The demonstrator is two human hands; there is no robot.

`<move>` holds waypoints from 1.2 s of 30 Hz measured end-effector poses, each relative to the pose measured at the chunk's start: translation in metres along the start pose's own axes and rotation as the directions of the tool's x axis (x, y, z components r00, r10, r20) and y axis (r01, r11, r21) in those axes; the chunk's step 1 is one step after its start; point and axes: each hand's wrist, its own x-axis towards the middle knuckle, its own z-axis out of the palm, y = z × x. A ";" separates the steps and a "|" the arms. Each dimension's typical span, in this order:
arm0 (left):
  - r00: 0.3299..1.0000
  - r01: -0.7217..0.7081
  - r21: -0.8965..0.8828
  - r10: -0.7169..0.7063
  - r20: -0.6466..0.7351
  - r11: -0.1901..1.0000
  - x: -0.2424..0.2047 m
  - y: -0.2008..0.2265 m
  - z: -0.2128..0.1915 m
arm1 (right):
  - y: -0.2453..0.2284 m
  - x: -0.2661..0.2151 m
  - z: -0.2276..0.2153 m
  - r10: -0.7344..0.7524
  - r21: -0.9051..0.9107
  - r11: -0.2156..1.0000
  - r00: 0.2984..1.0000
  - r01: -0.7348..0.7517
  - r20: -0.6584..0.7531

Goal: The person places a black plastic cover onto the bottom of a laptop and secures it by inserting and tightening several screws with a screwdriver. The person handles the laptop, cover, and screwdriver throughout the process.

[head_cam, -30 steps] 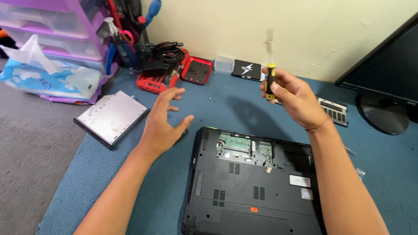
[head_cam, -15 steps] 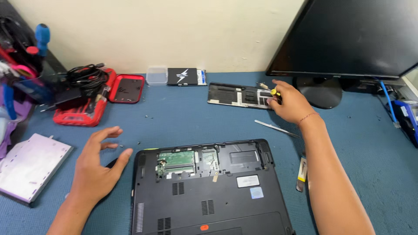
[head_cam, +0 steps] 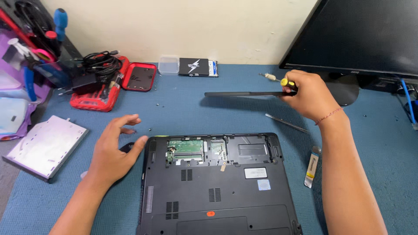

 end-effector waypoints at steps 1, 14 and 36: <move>1.000 0.004 0.004 -0.004 -0.008 1.000 -0.002 0.001 0.002 | -0.016 -0.003 -0.002 -0.010 0.001 1.000 1.000 0.010 0.001; 0.915 0.197 -0.084 -0.152 0.374 0.977 -0.006 0.047 0.001 | -0.136 -0.079 0.023 -0.635 0.203 0.752 0.772 0.627 -0.028; 0.870 0.118 0.014 -0.110 0.480 0.993 -0.006 0.059 0.008 | -0.109 -0.113 0.021 -0.019 0.404 0.914 0.995 -0.023 0.100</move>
